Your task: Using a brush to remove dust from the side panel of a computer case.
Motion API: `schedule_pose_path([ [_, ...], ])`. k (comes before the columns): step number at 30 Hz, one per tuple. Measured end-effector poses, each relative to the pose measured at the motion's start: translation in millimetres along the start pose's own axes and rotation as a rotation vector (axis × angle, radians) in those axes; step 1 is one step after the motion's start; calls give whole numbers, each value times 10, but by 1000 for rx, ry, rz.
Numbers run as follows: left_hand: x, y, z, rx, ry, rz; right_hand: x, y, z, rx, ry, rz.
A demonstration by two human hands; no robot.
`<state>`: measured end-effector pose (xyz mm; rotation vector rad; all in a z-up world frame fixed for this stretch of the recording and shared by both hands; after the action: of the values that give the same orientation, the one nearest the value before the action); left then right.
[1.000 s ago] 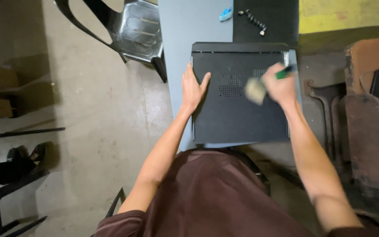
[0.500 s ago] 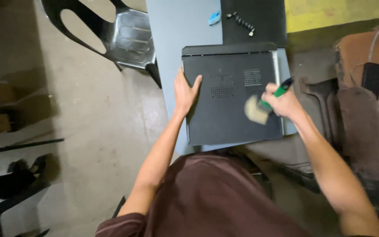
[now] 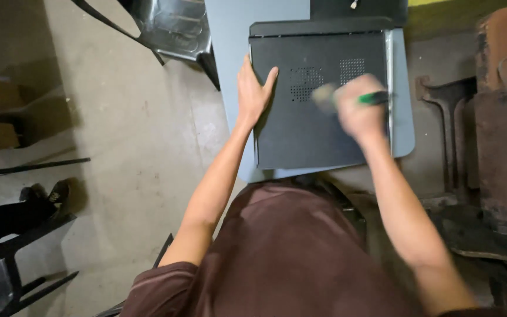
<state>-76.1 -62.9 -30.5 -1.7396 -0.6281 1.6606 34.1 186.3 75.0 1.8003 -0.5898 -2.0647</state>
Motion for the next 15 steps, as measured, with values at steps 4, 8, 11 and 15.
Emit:
schedule_pose_path([
  [4,13,39,59,43,-58,13,94,-256,-117,-272,-41,243],
  [8,57,92,8,45,-73,-3,3,396,-282,-304,-288,181],
  [11,129,127,47,65,-99,11,309,1322,-681,-517,-102,341],
  [15,-27,11,56,131,-143,-32,431,1171,-1060,-487,130,687],
])
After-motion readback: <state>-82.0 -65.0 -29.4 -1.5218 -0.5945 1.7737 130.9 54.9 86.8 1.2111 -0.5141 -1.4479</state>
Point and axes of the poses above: each hand's wrist, its own z-axis towards the middle knuckle, its own x-axis out of the palm, y = z × x, the point moved 6 cm from there along z, towards the middle knuckle, and after that the axes turned 15 degrees about z, right-handed, at the moved point
